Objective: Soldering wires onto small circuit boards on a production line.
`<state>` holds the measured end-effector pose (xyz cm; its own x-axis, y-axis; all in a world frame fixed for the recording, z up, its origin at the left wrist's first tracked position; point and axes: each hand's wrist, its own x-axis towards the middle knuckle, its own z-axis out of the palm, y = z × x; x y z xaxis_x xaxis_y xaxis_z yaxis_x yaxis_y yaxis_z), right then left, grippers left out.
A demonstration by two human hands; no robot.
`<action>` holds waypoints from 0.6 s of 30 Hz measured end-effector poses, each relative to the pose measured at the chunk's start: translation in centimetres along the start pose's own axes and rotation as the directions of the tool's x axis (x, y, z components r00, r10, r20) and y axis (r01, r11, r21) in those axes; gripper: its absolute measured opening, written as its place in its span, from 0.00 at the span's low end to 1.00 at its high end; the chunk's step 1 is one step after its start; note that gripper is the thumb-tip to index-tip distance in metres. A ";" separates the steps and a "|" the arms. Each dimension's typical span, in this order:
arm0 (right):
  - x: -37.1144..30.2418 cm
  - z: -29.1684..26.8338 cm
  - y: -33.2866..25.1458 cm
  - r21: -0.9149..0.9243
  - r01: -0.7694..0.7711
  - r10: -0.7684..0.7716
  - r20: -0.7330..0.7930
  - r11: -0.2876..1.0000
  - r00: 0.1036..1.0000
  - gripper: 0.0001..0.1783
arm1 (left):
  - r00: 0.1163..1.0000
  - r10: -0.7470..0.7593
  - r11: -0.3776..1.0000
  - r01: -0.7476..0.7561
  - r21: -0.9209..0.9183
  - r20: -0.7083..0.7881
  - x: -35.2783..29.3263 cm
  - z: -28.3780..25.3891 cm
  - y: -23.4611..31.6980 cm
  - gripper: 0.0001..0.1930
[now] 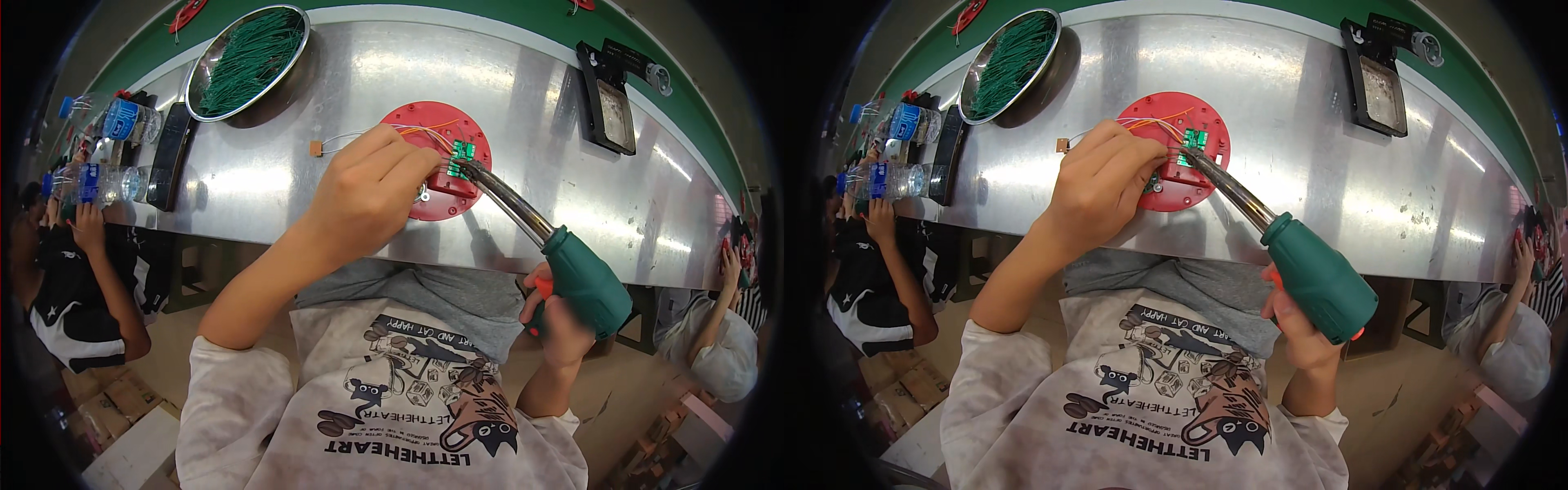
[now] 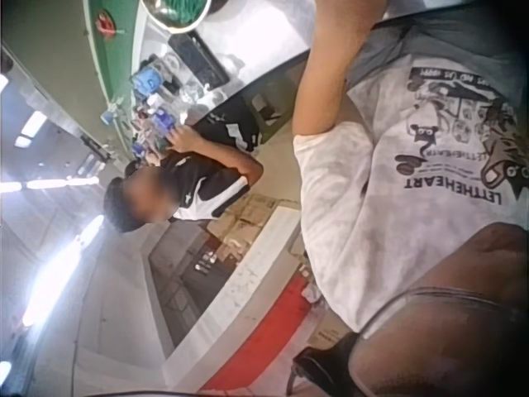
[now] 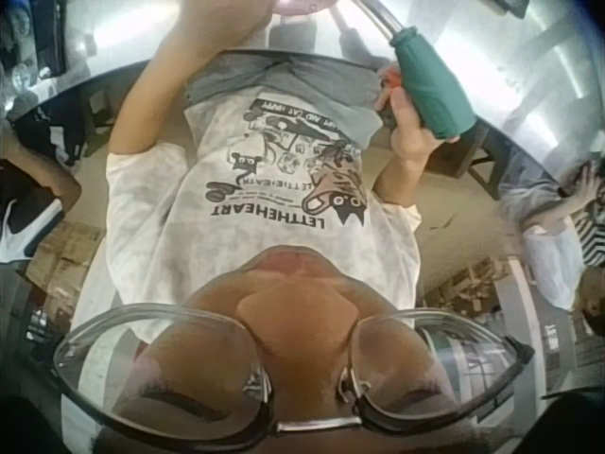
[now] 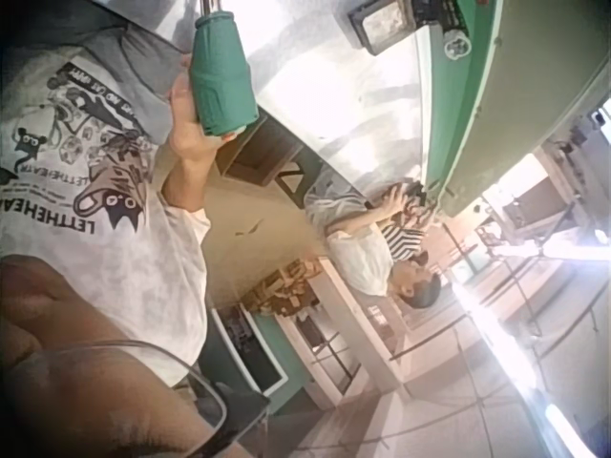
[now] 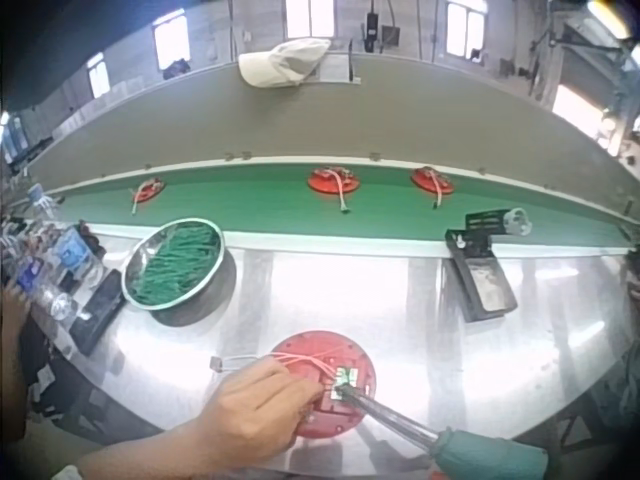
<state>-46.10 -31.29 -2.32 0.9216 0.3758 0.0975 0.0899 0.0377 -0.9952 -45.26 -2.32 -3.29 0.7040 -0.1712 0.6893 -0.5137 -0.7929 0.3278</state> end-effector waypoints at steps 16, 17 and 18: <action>0.4 -0.2 -0.8 0.000 -0.060 0.060 0.019 0.998 0.998 0.22 | 1.000 0.021 1.000 -0.022 0.017 0.004 -0.2 0.0 -0.1 0.08; 0.4 -0.1 -0.8 0.000 -0.058 0.058 0.018 0.998 0.998 0.22 | 1.000 0.019 1.000 -0.019 0.016 0.008 -0.2 0.0 -0.1 0.08; 0.3 0.1 -0.7 0.014 -0.032 0.032 -0.031 0.999 0.999 0.23 | 1.000 0.016 1.000 -0.017 0.016 0.011 -0.2 0.0 -0.1 0.08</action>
<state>-45.92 -31.12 -1.63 0.9353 0.3479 0.0651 0.0551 0.0384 -0.9977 -45.36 -2.23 -3.50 0.7009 -0.1908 0.6872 -0.5175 -0.7992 0.3059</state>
